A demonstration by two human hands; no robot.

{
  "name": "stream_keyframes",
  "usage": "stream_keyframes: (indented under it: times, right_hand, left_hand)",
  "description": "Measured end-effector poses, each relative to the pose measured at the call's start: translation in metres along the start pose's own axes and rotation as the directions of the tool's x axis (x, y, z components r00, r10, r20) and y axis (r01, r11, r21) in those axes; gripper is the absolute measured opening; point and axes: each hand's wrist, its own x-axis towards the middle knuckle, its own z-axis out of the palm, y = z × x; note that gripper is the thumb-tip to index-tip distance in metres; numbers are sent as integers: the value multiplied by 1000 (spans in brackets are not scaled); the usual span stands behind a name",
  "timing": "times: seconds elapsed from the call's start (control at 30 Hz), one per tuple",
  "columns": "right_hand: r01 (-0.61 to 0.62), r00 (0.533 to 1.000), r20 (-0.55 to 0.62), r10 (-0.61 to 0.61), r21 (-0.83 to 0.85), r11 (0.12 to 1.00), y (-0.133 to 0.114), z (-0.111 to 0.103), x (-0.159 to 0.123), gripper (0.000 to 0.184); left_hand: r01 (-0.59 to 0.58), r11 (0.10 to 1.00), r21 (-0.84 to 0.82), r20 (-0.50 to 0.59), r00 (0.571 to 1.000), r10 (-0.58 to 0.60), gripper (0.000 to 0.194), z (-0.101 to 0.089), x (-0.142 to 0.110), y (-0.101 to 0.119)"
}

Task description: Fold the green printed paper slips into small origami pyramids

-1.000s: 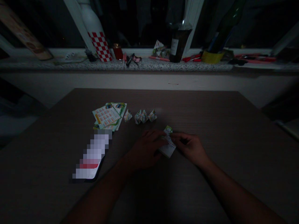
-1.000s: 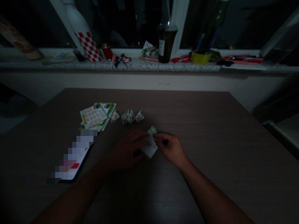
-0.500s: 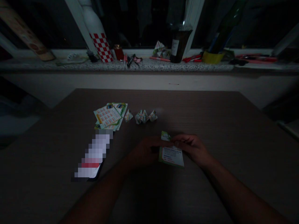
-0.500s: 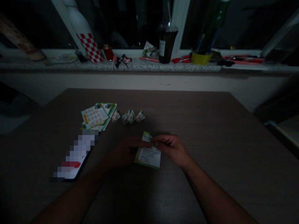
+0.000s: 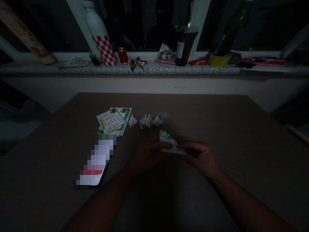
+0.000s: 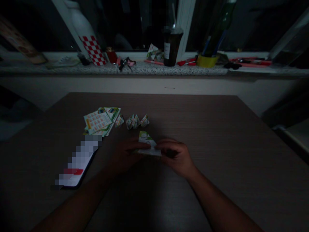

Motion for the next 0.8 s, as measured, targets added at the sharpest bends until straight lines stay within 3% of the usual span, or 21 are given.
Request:
stream_keyframes:
  times: [0.3, 0.57, 0.67, 0.73, 0.8]
  right_hand:
    - [35, 985, -164, -46, -74, 997, -8, 8, 1, 6]
    - [7, 965, -259, -33, -102, 995, -7, 10, 0, 11]
    - [2, 963, -266, -36, -126, 992, -6, 10, -1, 11]
    - [9, 965, -257, -47, -148, 989, -5, 10, -1, 11]
    - [25, 968, -244, -63, -158, 987, -5, 9, -2, 11]
  left_hand:
    - [-54, 998, 19, -21, 998, 54, 21, 2, -1, 6]
    - [105, 993, 56, -84, 991, -100, 23, 7, -4, 5]
    - [185, 981, -54, -198, 961, -192, 14, 12, -7, 0]
    - [214, 957, -198, -226, 940, -257, 25, 14, -7, -1]
    - [264, 908, -325, -176, 927, -332, 43, 15, -6, 0]
